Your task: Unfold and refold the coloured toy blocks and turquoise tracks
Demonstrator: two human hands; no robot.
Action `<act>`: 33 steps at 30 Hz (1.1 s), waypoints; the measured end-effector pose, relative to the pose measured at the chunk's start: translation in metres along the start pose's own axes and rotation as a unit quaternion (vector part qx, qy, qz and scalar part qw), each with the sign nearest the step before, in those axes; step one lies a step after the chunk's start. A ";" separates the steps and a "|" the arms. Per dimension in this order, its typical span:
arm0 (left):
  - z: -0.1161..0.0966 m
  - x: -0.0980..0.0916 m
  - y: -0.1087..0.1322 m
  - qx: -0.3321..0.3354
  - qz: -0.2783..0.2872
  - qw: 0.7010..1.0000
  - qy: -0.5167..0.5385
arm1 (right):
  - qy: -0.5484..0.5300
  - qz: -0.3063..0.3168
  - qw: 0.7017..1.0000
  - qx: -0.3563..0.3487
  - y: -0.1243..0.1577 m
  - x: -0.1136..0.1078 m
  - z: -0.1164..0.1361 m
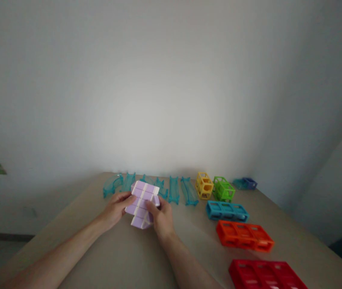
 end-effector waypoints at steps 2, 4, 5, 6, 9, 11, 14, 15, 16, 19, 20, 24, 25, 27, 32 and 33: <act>-0.001 0.003 0.001 -0.006 0.009 1.000 0.014 | -0.024 0.013 1.000 0.008 -0.001 0.002 -0.003; -0.001 0.004 0.002 -0.014 0.012 1.000 0.025 | -0.042 0.018 0.999 0.013 -0.001 0.003 -0.005; 0.000 0.005 0.002 -0.017 0.013 0.999 0.028 | -0.047 0.019 0.999 0.015 -0.001 0.004 -0.006; 0.000 0.005 0.001 -0.018 0.013 0.999 0.030 | -0.051 0.019 0.998 0.017 -0.002 0.004 -0.007; 0.000 0.002 0.000 -0.013 0.005 1.000 0.027 | -0.058 0.027 0.998 0.022 -0.001 0.006 -0.008; -0.002 -0.002 0.000 0.000 -0.016 1.000 0.016 | -0.062 0.035 0.997 0.019 0.000 0.008 -0.007; -0.005 -0.010 0.000 0.013 -0.055 0.998 0.003 | -0.072 0.025 0.997 0.004 0.000 0.005 -0.004; -0.005 -0.011 0.001 0.010 -0.063 0.998 -0.001 | -0.074 0.011 0.997 0.003 0.000 0.002 -0.003; -0.005 -0.012 0.002 0.000 -0.066 0.998 -0.010 | -0.077 -0.006 0.997 0.006 -0.001 -0.002 -0.004; 0.000 -0.005 0.006 -0.060 -0.024 0.996 -0.064 | -0.074 -0.028 0.996 0.030 -0.002 -0.010 -0.006; 0.003 0.000 0.008 -0.080 0.004 0.993 -0.088 | -0.066 -0.024 0.997 0.035 -0.002 -0.010 -0.005; 0.007 0.017 0.013 -0.110 0.081 0.977 -0.165 | 0.016 -0.002 1.000 0.020 -0.002 -0.008 0.001; 0.007 0.019 0.013 -0.112 0.085 0.975 -0.171 | 0.043 0.003 0.999 0.011 -0.002 -0.007 0.003; 0.008 0.020 0.014 -0.118 0.085 0.975 -0.169 | 0.096 0.013 0.995 -0.007 -0.001 -0.004 0.007; 0.010 0.013 0.013 -0.098 0.047 0.984 -0.143 | 0.195 0.030 0.979 -0.049 0.002 0.001 0.010; 0.009 0.010 0.013 -0.088 0.034 0.986 -0.140 | 0.211 0.027 0.976 -0.055 0.002 0.000 0.011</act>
Point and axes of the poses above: each hand's wrist, its own y-axis away from the middle knuckle, its own x-axis out of the palm, z = x × y, the point moved 8 cm from there along -y, towards the middle knuckle, and after that the axes turned 15 degrees about y, right-handed, at the moved point
